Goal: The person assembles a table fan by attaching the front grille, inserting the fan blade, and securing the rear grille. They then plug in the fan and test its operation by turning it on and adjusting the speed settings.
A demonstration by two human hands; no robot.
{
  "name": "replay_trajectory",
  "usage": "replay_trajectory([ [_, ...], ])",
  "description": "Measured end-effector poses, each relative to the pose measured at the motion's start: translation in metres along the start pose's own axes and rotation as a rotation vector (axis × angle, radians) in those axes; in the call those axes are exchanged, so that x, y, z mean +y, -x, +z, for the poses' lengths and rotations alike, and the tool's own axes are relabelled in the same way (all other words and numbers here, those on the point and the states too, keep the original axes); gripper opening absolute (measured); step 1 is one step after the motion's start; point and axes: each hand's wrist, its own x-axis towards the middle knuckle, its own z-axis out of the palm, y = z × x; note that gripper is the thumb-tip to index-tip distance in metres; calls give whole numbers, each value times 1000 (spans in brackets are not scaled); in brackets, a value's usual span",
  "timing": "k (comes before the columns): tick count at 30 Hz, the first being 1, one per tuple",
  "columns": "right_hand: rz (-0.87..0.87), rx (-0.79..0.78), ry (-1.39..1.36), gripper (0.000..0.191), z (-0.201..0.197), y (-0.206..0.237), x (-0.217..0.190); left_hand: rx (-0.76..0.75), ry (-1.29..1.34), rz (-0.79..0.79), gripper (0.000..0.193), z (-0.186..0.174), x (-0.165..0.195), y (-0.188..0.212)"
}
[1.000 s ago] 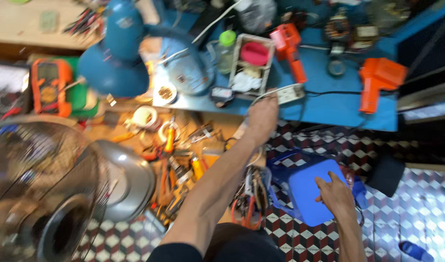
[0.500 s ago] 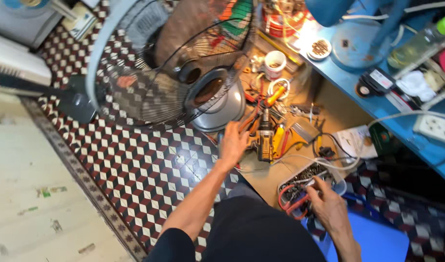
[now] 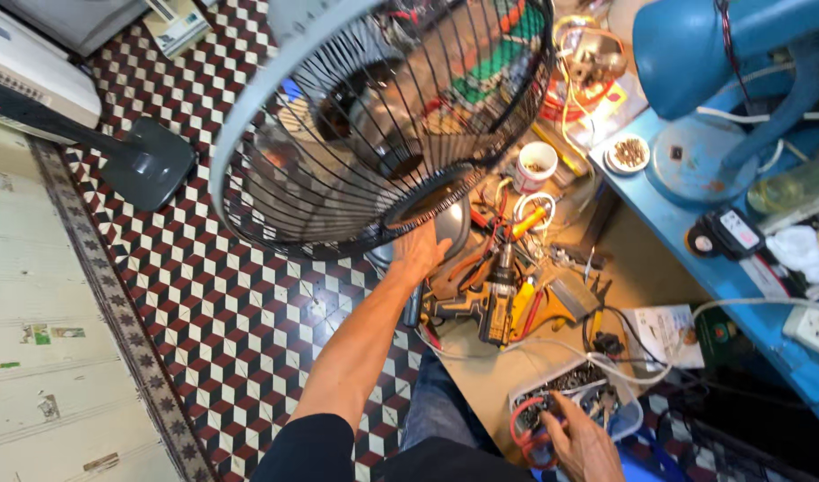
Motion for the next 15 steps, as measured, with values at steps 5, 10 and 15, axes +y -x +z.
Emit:
replay_trajectory([
  [5,-83,-10,18,57,4,-22,6,-116,14,-94,92,11,0,-5],
  [10,-25,0,-19,57,-11,-25,-3,-188,-32,-136,91,10,6,1],
  [15,-80,8,-55,57,-19,-26,4,-200,124,-185,77,-14,6,24],
])
